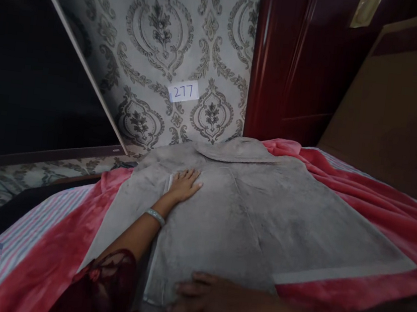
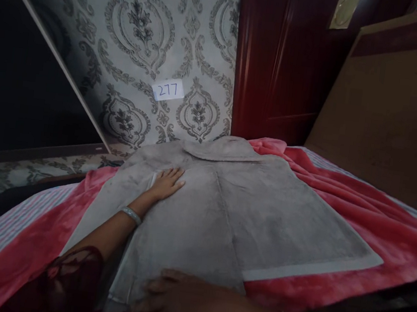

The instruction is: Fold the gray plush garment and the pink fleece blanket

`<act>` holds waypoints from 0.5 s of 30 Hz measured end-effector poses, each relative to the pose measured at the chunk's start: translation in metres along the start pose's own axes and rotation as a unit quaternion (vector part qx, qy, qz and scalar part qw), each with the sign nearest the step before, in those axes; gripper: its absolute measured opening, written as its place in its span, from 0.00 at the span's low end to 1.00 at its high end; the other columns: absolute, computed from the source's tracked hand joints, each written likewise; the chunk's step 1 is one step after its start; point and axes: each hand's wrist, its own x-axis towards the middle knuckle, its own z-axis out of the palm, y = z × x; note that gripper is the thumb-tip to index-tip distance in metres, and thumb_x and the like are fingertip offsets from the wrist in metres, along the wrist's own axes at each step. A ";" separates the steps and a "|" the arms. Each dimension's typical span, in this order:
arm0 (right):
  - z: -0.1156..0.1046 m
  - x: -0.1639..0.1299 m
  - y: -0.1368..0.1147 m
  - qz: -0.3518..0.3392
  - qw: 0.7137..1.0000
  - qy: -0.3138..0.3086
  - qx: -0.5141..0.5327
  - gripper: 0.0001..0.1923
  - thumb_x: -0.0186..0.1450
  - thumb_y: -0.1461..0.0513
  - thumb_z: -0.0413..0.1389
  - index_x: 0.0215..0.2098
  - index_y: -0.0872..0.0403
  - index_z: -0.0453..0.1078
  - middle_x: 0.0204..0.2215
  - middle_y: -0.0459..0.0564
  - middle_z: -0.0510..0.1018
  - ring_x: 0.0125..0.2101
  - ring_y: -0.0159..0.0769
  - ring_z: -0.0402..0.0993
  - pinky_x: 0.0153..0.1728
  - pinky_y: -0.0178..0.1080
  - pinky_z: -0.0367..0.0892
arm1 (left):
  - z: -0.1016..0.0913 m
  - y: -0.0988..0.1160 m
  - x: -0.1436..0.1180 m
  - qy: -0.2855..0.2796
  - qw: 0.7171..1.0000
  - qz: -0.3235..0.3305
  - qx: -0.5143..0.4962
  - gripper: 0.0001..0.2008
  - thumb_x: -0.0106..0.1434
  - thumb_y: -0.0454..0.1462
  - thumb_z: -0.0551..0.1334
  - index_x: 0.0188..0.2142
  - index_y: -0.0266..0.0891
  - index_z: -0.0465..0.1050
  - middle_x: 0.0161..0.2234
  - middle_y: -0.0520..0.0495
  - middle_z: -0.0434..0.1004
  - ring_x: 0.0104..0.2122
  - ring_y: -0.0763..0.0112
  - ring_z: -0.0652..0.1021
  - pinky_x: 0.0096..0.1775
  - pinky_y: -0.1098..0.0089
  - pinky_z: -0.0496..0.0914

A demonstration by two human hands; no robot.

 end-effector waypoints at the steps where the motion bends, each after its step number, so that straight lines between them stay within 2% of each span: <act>1: -0.010 -0.001 -0.001 0.006 1.000 0.012 0.011 0.23 0.74 0.56 0.53 0.66 0.41 0.65 0.62 0.46 0.72 0.65 0.42 0.62 0.66 0.49 0.55 | -0.004 0.003 -0.001 0.001 1.000 0.012 -0.005 0.32 0.72 0.51 0.50 0.71 0.43 0.55 0.73 0.37 0.47 0.71 0.46 0.52 0.67 0.41 0.45; 3: -0.034 -0.002 0.002 0.049 0.995 0.086 0.008 0.24 0.73 0.54 0.54 0.66 0.46 0.66 0.56 0.50 0.78 0.57 0.41 0.72 0.59 0.44 0.64 | -0.013 0.015 0.000 0.003 0.997 0.071 -0.030 0.29 0.73 0.49 0.51 0.70 0.46 0.57 0.73 0.40 0.47 0.72 0.49 0.51 0.67 0.40 0.44; 5: -0.054 0.003 0.012 0.101 0.980 0.169 -0.039 0.23 0.74 0.53 0.52 0.65 0.49 0.67 0.55 0.54 0.78 0.54 0.42 0.74 0.56 0.45 0.66 | -0.022 0.031 0.006 -0.009 0.986 0.154 -0.066 0.27 0.73 0.47 0.49 0.70 0.49 0.57 0.73 0.44 0.49 0.72 0.53 0.50 0.68 0.41 0.43; 6: -0.060 0.006 0.019 0.110 0.973 0.191 -0.066 0.24 0.74 0.53 0.52 0.65 0.50 0.68 0.56 0.55 0.77 0.54 0.43 0.73 0.57 0.46 0.65 | -0.026 0.040 0.011 -0.020 0.978 0.188 -0.082 0.27 0.74 0.46 0.48 0.70 0.50 0.57 0.73 0.46 0.49 0.72 0.55 0.49 0.68 0.42 0.43; 8: -0.060 0.015 0.034 0.090 0.974 0.177 -0.109 0.26 0.73 0.52 0.53 0.66 0.50 0.66 0.59 0.56 0.74 0.59 0.45 0.68 0.61 0.49 0.61 | -0.029 0.056 0.024 -0.040 0.968 0.231 -0.092 0.26 0.74 0.46 0.47 0.70 0.51 0.57 0.73 0.48 0.49 0.72 0.57 0.49 0.69 0.43 0.42; 10: -0.049 0.022 0.047 0.061 0.982 0.120 -0.132 0.30 0.71 0.50 0.55 0.68 0.48 0.63 0.66 0.56 0.67 0.67 0.48 0.57 0.67 0.55 0.50 | -0.024 0.067 0.036 -0.051 0.966 0.242 -0.081 0.26 0.74 0.47 0.48 0.69 0.52 0.59 0.73 0.48 0.49 0.72 0.56 0.49 0.68 0.41 0.40; 13: -0.029 0.024 0.055 0.071 0.987 0.059 -0.133 0.33 0.71 0.47 0.54 0.72 0.43 0.55 0.73 0.51 0.52 0.72 0.51 0.38 0.69 0.64 0.32 | -0.004 0.070 0.049 -0.053 0.968 0.234 -0.072 0.25 0.73 0.48 0.50 0.68 0.54 0.61 0.72 0.48 0.52 0.72 0.53 0.51 0.68 0.39 0.42; 15: -0.023 0.021 0.052 0.078 0.988 0.054 -0.118 0.33 0.72 0.48 0.53 0.72 0.41 0.53 0.73 0.49 0.49 0.73 0.49 0.34 0.68 0.65 0.29 | 0.010 0.067 0.052 -0.050 0.969 0.230 -0.079 0.26 0.73 0.50 0.50 0.68 0.55 0.60 0.72 0.49 0.52 0.72 0.53 0.52 0.67 0.39 0.44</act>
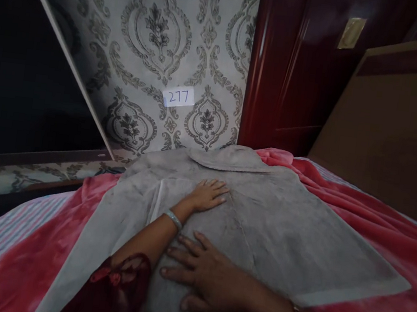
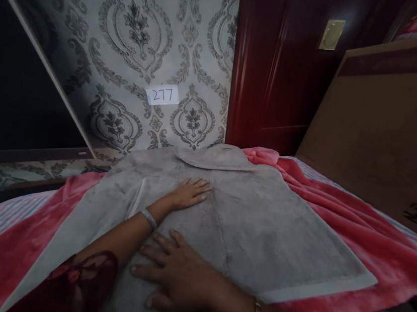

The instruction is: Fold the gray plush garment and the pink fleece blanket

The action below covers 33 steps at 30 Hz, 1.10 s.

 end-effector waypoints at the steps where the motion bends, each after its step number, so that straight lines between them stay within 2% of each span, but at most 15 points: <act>1: 0.000 -0.002 -0.002 -0.005 1.000 0.001 0.007 0.32 0.72 0.49 0.53 0.72 0.41 0.53 0.73 0.48 0.49 0.73 0.48 0.33 0.69 0.64 0.29 | 0.005 -0.003 0.000 0.003 1.000 0.001 -0.003 0.26 0.73 0.50 0.49 0.68 0.55 0.60 0.72 0.49 0.52 0.72 0.54 0.51 0.67 0.40 0.45; 4: 0.001 -0.005 -0.004 -0.039 0.999 -0.002 0.007 0.31 0.73 0.54 0.53 0.72 0.39 0.53 0.73 0.44 0.51 0.73 0.44 0.33 0.70 0.62 0.31 | 0.011 -0.010 -0.001 0.004 1.000 0.008 -0.009 0.26 0.74 0.51 0.49 0.69 0.55 0.59 0.73 0.49 0.51 0.72 0.53 0.51 0.68 0.41 0.45; 7: 0.016 -0.004 0.002 -0.090 0.996 -0.006 -0.007 0.29 0.74 0.58 0.52 0.71 0.37 0.54 0.71 0.40 0.55 0.73 0.41 0.35 0.71 0.58 0.36 | 0.010 -0.013 0.000 0.009 1.000 0.016 -0.020 0.27 0.73 0.52 0.49 0.69 0.56 0.58 0.72 0.50 0.51 0.72 0.54 0.52 0.68 0.43 0.46; 10: 0.040 -0.003 0.007 -0.131 0.991 -0.006 0.025 0.33 0.76 0.61 0.49 0.74 0.38 0.45 0.69 0.37 0.60 0.72 0.35 0.38 0.72 0.52 0.39 | 0.010 -0.013 0.000 0.010 1.000 0.016 -0.023 0.27 0.73 0.53 0.49 0.69 0.57 0.57 0.72 0.50 0.51 0.72 0.54 0.52 0.68 0.43 0.46; 13: 0.054 -0.005 0.007 -0.121 0.990 -0.014 0.066 0.35 0.77 0.63 0.46 0.75 0.36 0.36 0.69 0.36 0.60 0.72 0.33 0.41 0.73 0.49 0.40 | 0.012 -0.010 -0.002 0.008 1.000 0.018 -0.023 0.28 0.73 0.52 0.49 0.70 0.54 0.57 0.72 0.49 0.51 0.72 0.54 0.52 0.68 0.41 0.46; 16: 0.042 -0.002 -0.001 -0.119 0.990 -0.043 0.068 0.31 0.77 0.62 0.46 0.74 0.34 0.44 0.67 0.35 0.64 0.71 0.35 0.45 0.71 0.47 0.45 | 0.009 -0.005 -0.007 0.036 0.999 0.009 -0.025 0.30 0.73 0.51 0.51 0.70 0.46 0.56 0.73 0.42 0.49 0.72 0.55 0.53 0.69 0.45 0.48; 18: 0.023 0.004 -0.011 -0.127 0.989 -0.050 0.063 0.28 0.76 0.60 0.47 0.72 0.36 0.52 0.65 0.37 0.68 0.70 0.36 0.50 0.69 0.45 0.50 | 0.001 -0.003 -0.013 0.068 0.998 0.001 -0.016 0.29 0.73 0.48 0.52 0.70 0.43 0.57 0.73 0.39 0.48 0.71 0.56 0.54 0.69 0.48 0.48; 20: 0.003 0.014 -0.021 -0.109 0.992 -0.040 0.058 0.27 0.75 0.56 0.51 0.71 0.42 0.57 0.65 0.43 0.69 0.69 0.38 0.53 0.68 0.44 0.51 | -0.011 -0.006 -0.025 0.078 0.997 0.001 0.006 0.27 0.73 0.46 0.51 0.69 0.45 0.59 0.72 0.40 0.50 0.71 0.59 0.56 0.69 0.49 0.48; 22: -0.010 0.026 -0.029 -0.081 0.995 -0.025 0.049 0.30 0.73 0.53 0.55 0.71 0.47 0.58 0.64 0.49 0.70 0.69 0.41 0.54 0.68 0.46 0.49 | -0.024 -0.016 -0.043 0.065 0.997 -0.006 0.034 0.26 0.73 0.47 0.51 0.68 0.47 0.60 0.72 0.42 0.53 0.70 0.59 0.57 0.69 0.48 0.46; 25: -0.004 0.042 -0.031 -0.088 0.995 -0.025 0.030 0.30 0.73 0.52 0.54 0.71 0.46 0.57 0.68 0.52 0.64 0.70 0.44 0.51 0.69 0.51 0.44 | -0.032 -0.039 -0.073 0.040 0.995 -0.069 0.061 0.31 0.71 0.50 0.55 0.70 0.47 0.57 0.72 0.41 0.51 0.71 0.53 0.56 0.69 0.43 0.43; 29: 0.024 0.047 -0.028 -0.116 0.992 -0.046 -0.003 0.30 0.74 0.55 0.51 0.73 0.44 0.52 0.73 0.49 0.49 0.73 0.44 0.36 0.70 0.57 0.34 | -0.016 -0.070 -0.100 0.037 0.988 -0.142 0.048 0.31 0.73 0.50 0.50 0.71 0.47 0.53 0.72 0.42 0.52 0.71 0.50 0.55 0.68 0.42 0.46; 31: 0.034 0.044 -0.029 -0.137 0.989 -0.050 -0.031 0.28 0.75 0.56 0.50 0.72 0.46 0.54 0.73 0.48 0.50 0.73 0.43 0.34 0.71 0.58 0.34 | -0.007 -0.077 -0.103 0.054 0.988 -0.141 0.037 0.30 0.73 0.51 0.49 0.71 0.47 0.54 0.72 0.43 0.53 0.71 0.51 0.55 0.68 0.45 0.48; 33: 0.040 0.041 -0.033 -0.161 0.984 -0.040 -0.059 0.26 0.76 0.57 0.48 0.70 0.49 0.57 0.72 0.47 0.55 0.73 0.43 0.36 0.71 0.58 0.38 | -0.002 -0.080 -0.101 0.065 0.989 -0.132 0.030 0.30 0.73 0.52 0.49 0.71 0.48 0.55 0.71 0.44 0.55 0.70 0.51 0.56 0.67 0.46 0.50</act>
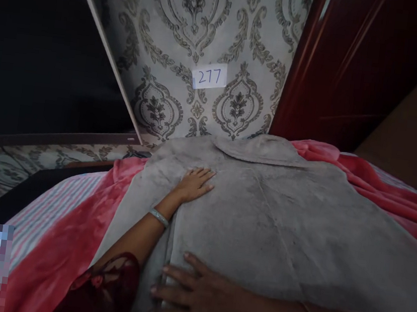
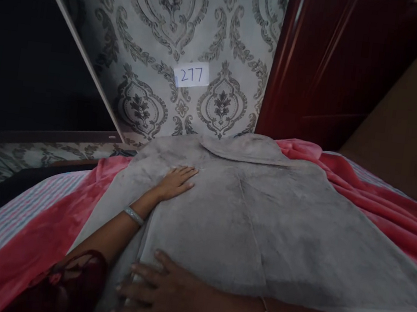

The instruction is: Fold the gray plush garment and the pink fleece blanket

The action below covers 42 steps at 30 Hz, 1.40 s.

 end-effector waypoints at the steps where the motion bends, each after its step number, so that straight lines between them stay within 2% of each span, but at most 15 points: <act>1: 0.002 0.000 -0.003 -0.009 1.000 0.004 -0.014 0.24 0.77 0.57 0.47 0.70 0.50 0.58 0.71 0.46 0.56 0.73 0.42 0.38 0.71 0.57 0.40 | 0.001 0.000 0.001 0.003 1.000 0.003 -0.002 0.30 0.73 0.52 0.49 0.71 0.48 0.55 0.71 0.44 0.56 0.70 0.52 0.56 0.67 0.47 0.51; 4: 0.008 0.001 -0.011 -0.023 0.999 0.000 -0.028 0.23 0.78 0.59 0.42 0.68 0.53 0.61 0.70 0.45 0.59 0.72 0.40 0.43 0.71 0.53 0.44 | 0.000 0.001 0.004 0.005 1.000 0.004 0.004 0.30 0.73 0.52 0.49 0.71 0.48 0.55 0.71 0.44 0.57 0.70 0.52 0.57 0.67 0.48 0.52; 6: 0.009 0.002 -0.018 -0.022 1.000 -0.005 -0.006 0.23 0.78 0.59 0.43 0.68 0.54 0.61 0.70 0.45 0.59 0.72 0.39 0.43 0.72 0.52 0.44 | -0.001 0.001 0.005 0.004 1.000 0.003 0.011 0.30 0.73 0.51 0.49 0.71 0.48 0.55 0.71 0.44 0.56 0.70 0.52 0.57 0.67 0.49 0.52; 8: 0.004 0.001 -0.026 -0.018 0.999 -0.003 0.041 0.24 0.77 0.59 0.46 0.69 0.53 0.59 0.69 0.46 0.61 0.72 0.38 0.41 0.72 0.52 0.43 | -0.002 0.001 0.006 0.004 1.000 0.002 0.014 0.30 0.73 0.51 0.49 0.71 0.47 0.54 0.71 0.44 0.56 0.70 0.52 0.57 0.67 0.48 0.52; 10: -0.008 -0.004 -0.035 -0.008 0.995 0.002 0.097 0.27 0.76 0.59 0.49 0.71 0.51 0.56 0.70 0.46 0.60 0.72 0.35 0.42 0.71 0.47 0.46 | -0.003 0.001 0.007 0.000 1.000 -0.002 0.015 0.31 0.73 0.51 0.49 0.71 0.47 0.54 0.71 0.43 0.55 0.70 0.51 0.57 0.67 0.48 0.52; 13: -0.034 -0.022 -0.044 0.068 0.989 0.036 0.130 0.30 0.75 0.58 0.51 0.73 0.51 0.52 0.72 0.48 0.55 0.72 0.32 0.42 0.71 0.42 0.45 | -0.007 0.002 0.009 -0.015 0.999 -0.009 0.029 0.30 0.73 0.50 0.50 0.71 0.47 0.54 0.72 0.42 0.53 0.70 0.50 0.57 0.67 0.45 0.51; 16: -0.053 -0.047 -0.045 0.187 0.977 0.072 0.075 0.30 0.74 0.56 0.54 0.72 0.47 0.55 0.72 0.49 0.55 0.73 0.38 0.36 0.71 0.51 0.35 | -0.016 0.015 0.009 -0.006 0.998 -0.015 0.054 0.30 0.72 0.50 0.51 0.71 0.47 0.55 0.72 0.39 0.51 0.71 0.46 0.54 0.66 0.37 0.47; 18: -0.056 -0.063 -0.041 0.236 0.969 0.066 0.039 0.31 0.72 0.55 0.55 0.71 0.45 0.56 0.72 0.49 0.55 0.73 0.43 0.35 0.71 0.57 0.32 | -0.023 0.034 0.009 0.005 0.998 0.013 0.060 0.31 0.72 0.51 0.52 0.71 0.47 0.56 0.73 0.39 0.50 0.71 0.44 0.52 0.66 0.35 0.45; 23: -0.036 -0.080 -0.027 0.257 0.965 0.050 0.022 0.33 0.72 0.49 0.54 0.72 0.43 0.55 0.72 0.51 0.54 0.73 0.50 0.36 0.69 0.64 0.33 | -0.028 0.101 0.025 -0.025 0.988 0.151 0.024 0.31 0.73 0.52 0.49 0.72 0.50 0.51 0.73 0.44 0.48 0.72 0.51 0.49 0.68 0.39 0.39; 26: -0.022 -0.080 -0.021 0.254 0.966 0.046 0.021 0.33 0.72 0.46 0.52 0.72 0.41 0.53 0.73 0.48 0.49 0.73 0.52 0.33 0.68 0.66 0.30 | -0.017 0.124 0.045 -0.061 0.985 0.158 0.024 0.31 0.73 0.53 0.49 0.72 0.50 0.50 0.74 0.44 0.47 0.72 0.50 0.47 0.67 0.37 0.39; 29: -0.014 -0.081 -0.018 0.251 0.966 0.053 0.016 0.32 0.73 0.45 0.50 0.72 0.39 0.52 0.74 0.46 0.46 0.73 0.50 0.30 0.68 0.64 0.27 | 0.000 0.127 0.059 -0.093 0.986 0.134 0.030 0.30 0.73 0.52 0.49 0.71 0.51 0.53 0.73 0.46 0.48 0.72 0.48 0.47 0.66 0.35 0.41; 34: -0.007 -0.085 -0.024 0.234 0.971 0.057 0.010 0.31 0.73 0.47 0.51 0.72 0.38 0.51 0.73 0.44 0.49 0.73 0.49 0.30 0.69 0.64 0.31 | 0.016 0.116 0.060 -0.070 0.988 0.133 0.023 0.30 0.72 0.54 0.47 0.71 0.53 0.54 0.73 0.49 0.48 0.72 0.50 0.47 0.67 0.36 0.42; 39: 0.006 -0.088 -0.053 0.222 0.971 0.072 0.048 0.31 0.75 0.50 0.50 0.73 0.39 0.48 0.73 0.42 0.52 0.73 0.42 0.30 0.71 0.57 0.31 | 0.018 0.117 0.060 -0.069 0.988 0.137 0.032 0.31 0.73 0.55 0.46 0.71 0.52 0.52 0.74 0.49 0.47 0.73 0.52 0.47 0.67 0.38 0.42; 42: 0.009 -0.093 -0.075 0.227 0.968 0.065 0.082 0.31 0.74 0.51 0.52 0.73 0.40 0.49 0.72 0.43 0.53 0.73 0.41 0.31 0.71 0.56 0.30 | 0.016 0.123 0.059 -0.052 0.989 0.132 0.039 0.31 0.73 0.53 0.45 0.71 0.49 0.52 0.73 0.46 0.48 0.72 0.54 0.49 0.68 0.40 0.43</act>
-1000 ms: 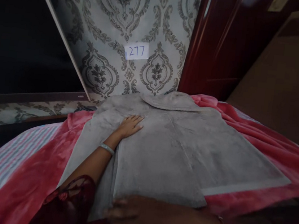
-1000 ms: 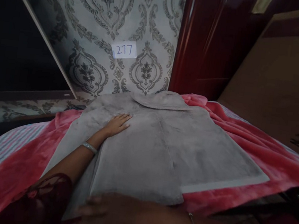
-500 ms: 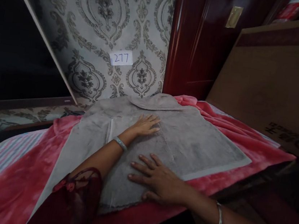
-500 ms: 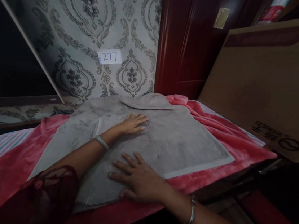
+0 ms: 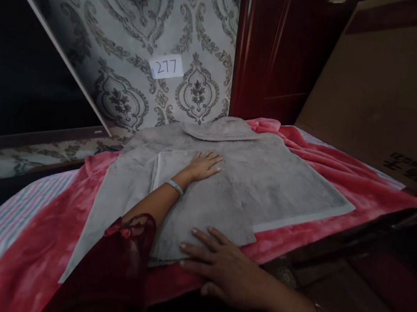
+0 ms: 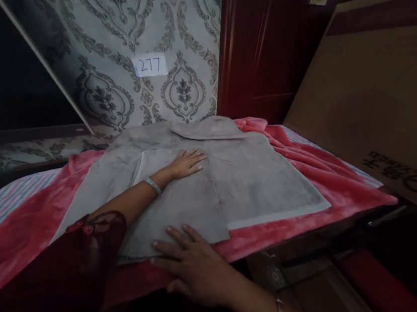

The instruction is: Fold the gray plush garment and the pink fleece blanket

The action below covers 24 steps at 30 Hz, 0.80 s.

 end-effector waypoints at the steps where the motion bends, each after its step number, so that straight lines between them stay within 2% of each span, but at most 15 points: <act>1: 0.000 -0.006 -0.004 0.001 1.000 -0.006 0.008 0.32 0.74 0.51 0.52 0.73 0.40 0.50 0.72 0.44 0.54 0.73 0.41 0.32 0.71 0.56 0.32 | -0.002 0.002 -0.002 0.001 1.000 -0.006 0.003 0.31 0.74 0.52 0.46 0.71 0.47 0.53 0.73 0.44 0.49 0.72 0.54 0.50 0.68 0.41 0.44; 3: -0.005 -0.018 -0.010 0.011 1.000 0.004 0.016 0.33 0.74 0.51 0.53 0.73 0.41 0.49 0.72 0.46 0.55 0.73 0.40 0.39 0.72 0.54 0.37 | -0.009 0.004 -0.013 -0.010 1.000 -0.019 0.007 0.31 0.73 0.51 0.47 0.71 0.44 0.53 0.73 0.41 0.49 0.71 0.54 0.53 0.68 0.42 0.45; 5: -0.013 -0.026 -0.010 0.039 0.998 0.049 -0.002 0.33 0.74 0.51 0.51 0.74 0.43 0.47 0.72 0.49 0.55 0.72 0.40 0.44 0.71 0.53 0.42 | -0.017 0.001 -0.034 -0.031 0.999 -0.025 0.006 0.33 0.72 0.53 0.49 0.72 0.45 0.52 0.73 0.40 0.48 0.71 0.52 0.52 0.68 0.42 0.43; 7: -0.021 -0.026 -0.008 0.064 0.992 0.099 -0.041 0.31 0.75 0.52 0.49 0.74 0.43 0.48 0.72 0.51 0.54 0.72 0.41 0.45 0.70 0.54 0.44 | -0.024 -0.006 -0.062 -0.029 0.999 -0.032 0.010 0.33 0.72 0.54 0.50 0.72 0.46 0.52 0.73 0.41 0.48 0.72 0.51 0.51 0.68 0.41 0.40; 10: -0.022 -0.004 -0.003 0.052 0.987 0.114 -0.098 0.30 0.76 0.54 0.48 0.74 0.43 0.49 0.73 0.50 0.53 0.72 0.42 0.41 0.70 0.56 0.43 | -0.026 -0.022 -0.107 0.002 0.995 -0.095 0.023 0.33 0.71 0.53 0.52 0.71 0.46 0.53 0.73 0.41 0.50 0.72 0.49 0.51 0.67 0.39 0.37; 13: -0.001 0.035 -0.004 0.025 0.987 0.088 -0.135 0.33 0.73 0.54 0.53 0.73 0.42 0.50 0.73 0.50 0.49 0.73 0.46 0.36 0.69 0.61 0.41 | -0.016 -0.035 -0.139 0.022 0.984 -0.178 0.006 0.32 0.72 0.51 0.52 0.72 0.45 0.52 0.74 0.41 0.46 0.72 0.48 0.48 0.67 0.39 0.43; 16: 0.032 0.061 -0.011 0.014 0.988 0.049 -0.142 0.36 0.70 0.54 0.58 0.73 0.42 0.51 0.74 0.49 0.48 0.73 0.48 0.32 0.70 0.62 0.37 | -0.003 -0.042 -0.151 0.047 0.977 -0.205 -0.024 0.30 0.74 0.48 0.51 0.72 0.44 0.52 0.74 0.42 0.45 0.73 0.51 0.46 0.68 0.43 0.48; 19: 0.051 0.061 -0.020 0.027 0.993 0.023 -0.116 0.38 0.69 0.56 0.60 0.73 0.43 0.51 0.74 0.47 0.48 0.73 0.46 0.31 0.71 0.59 0.34 | 0.007 -0.048 -0.150 0.073 0.977 -0.195 -0.044 0.29 0.74 0.46 0.52 0.71 0.44 0.55 0.73 0.43 0.48 0.73 0.54 0.47 0.68 0.46 0.48; 22: 0.043 0.041 -0.027 0.017 0.998 -0.007 -0.059 0.34 0.70 0.56 0.58 0.72 0.42 0.54 0.72 0.46 0.53 0.73 0.43 0.36 0.71 0.57 0.38 | 0.014 -0.054 -0.149 0.115 0.973 -0.189 -0.069 0.26 0.73 0.45 0.53 0.68 0.43 0.61 0.72 0.44 0.52 0.72 0.54 0.49 0.69 0.47 0.50; 24: 0.026 0.024 -0.024 0.008 1.000 0.009 -0.007 0.32 0.72 0.55 0.56 0.72 0.43 0.54 0.71 0.47 0.58 0.72 0.40 0.45 0.70 0.53 0.46 | 0.017 -0.059 -0.150 0.160 0.961 -0.210 -0.088 0.25 0.72 0.44 0.54 0.65 0.40 0.66 0.72 0.41 0.54 0.71 0.53 0.53 0.69 0.50 0.52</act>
